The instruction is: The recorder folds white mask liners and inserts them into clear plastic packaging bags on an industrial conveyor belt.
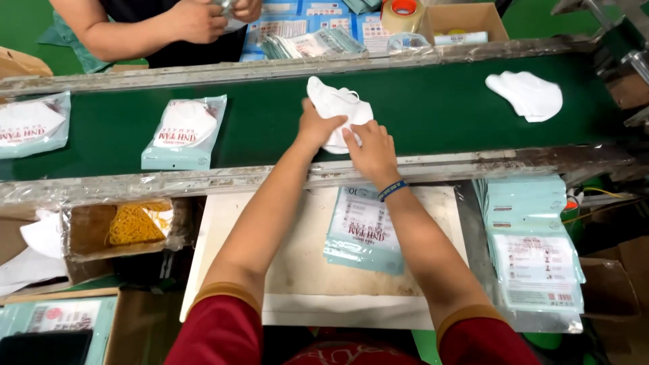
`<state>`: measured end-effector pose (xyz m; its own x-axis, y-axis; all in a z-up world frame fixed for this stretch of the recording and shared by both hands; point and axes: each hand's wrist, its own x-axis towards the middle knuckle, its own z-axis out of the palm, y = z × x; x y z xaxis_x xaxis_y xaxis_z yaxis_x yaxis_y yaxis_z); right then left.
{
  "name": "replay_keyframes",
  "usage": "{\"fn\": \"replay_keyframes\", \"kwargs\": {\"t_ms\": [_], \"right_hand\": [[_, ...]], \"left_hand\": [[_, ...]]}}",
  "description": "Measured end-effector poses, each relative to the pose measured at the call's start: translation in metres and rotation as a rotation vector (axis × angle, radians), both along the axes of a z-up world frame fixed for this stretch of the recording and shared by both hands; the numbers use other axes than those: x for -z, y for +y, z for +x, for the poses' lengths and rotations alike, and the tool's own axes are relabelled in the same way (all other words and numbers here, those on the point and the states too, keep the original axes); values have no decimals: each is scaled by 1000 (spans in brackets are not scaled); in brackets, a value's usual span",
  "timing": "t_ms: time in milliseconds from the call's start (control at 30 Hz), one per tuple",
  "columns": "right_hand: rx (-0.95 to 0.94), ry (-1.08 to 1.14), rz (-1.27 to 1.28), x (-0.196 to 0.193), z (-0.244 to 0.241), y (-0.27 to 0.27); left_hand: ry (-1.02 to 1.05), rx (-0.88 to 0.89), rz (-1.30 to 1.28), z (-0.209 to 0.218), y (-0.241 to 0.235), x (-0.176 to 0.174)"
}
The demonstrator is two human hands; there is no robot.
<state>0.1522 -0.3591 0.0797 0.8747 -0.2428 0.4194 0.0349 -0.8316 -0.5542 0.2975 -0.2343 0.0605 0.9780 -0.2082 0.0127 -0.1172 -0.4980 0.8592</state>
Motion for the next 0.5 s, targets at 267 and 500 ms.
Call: {"fn": "replay_keyframes", "kwargs": {"t_ms": [267,500], "right_hand": [[-393,-238,1168,22,-49,-12],[-796,168,1266,-7,-185,58]], "left_hand": [[-149,470,-429,-147,80,-63],[-8,426,-118,-265,203,-79]]}}
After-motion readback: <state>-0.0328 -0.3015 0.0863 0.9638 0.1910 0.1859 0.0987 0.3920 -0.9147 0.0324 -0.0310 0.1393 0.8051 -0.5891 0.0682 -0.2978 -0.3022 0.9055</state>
